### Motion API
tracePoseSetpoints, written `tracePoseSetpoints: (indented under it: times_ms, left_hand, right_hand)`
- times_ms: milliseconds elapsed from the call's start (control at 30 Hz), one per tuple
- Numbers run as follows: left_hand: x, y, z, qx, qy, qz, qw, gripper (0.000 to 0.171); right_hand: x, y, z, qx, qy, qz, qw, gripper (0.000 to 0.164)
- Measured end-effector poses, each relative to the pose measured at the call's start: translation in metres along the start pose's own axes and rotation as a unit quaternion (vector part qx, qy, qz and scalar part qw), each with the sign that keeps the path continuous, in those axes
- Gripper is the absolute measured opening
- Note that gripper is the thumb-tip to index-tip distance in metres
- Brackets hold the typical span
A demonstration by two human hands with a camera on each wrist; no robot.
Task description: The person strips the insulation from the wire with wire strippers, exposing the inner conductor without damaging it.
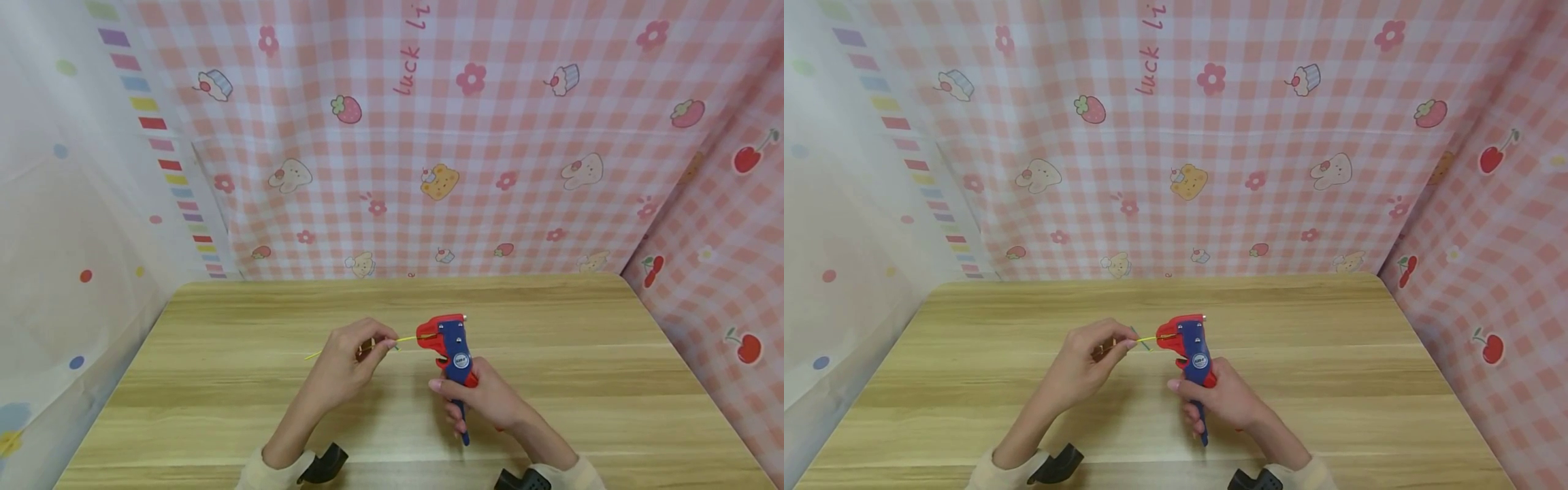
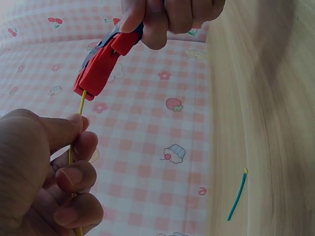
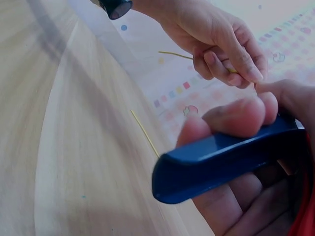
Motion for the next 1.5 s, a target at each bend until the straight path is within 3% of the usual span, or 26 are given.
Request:
tracePoseSetpoints:
  times_ms: [300,700,1033,1500]
  left_hand:
    - [0.000,-0.001,0.000,-0.002,0.009,0.001,1.0000,0.006]
    - [-0.004,-0.002,0.001,-0.004,0.008,-0.004,1.0000,0.004]
    - [-0.006,-0.003,0.001,-0.013,0.028,-0.004,0.9995,0.005]
    - [-0.007,0.000,0.001,-0.015,0.025,-0.004,0.9996,0.004]
  right_hand:
    - [0.002,-0.007,0.000,0.047,-0.053,-0.035,0.997,0.028]
    - [0.008,-0.013,-0.002,0.117,-0.070,-0.026,0.990,0.035]
    - [0.009,-0.008,-0.002,0.034,-0.026,-0.064,0.997,0.021]
    - [0.008,-0.010,-0.004,0.031,-0.010,-0.047,0.998,0.024]
Point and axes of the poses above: each hand's wrist, its own z-axis away from the middle knuckle, its own y-axis out of the back of the hand, x = y × z, the point moved 4 cm from there along -z, towards the middle knuckle, and after that the axes turned 8 degrees about x, right-handed, at the moved point
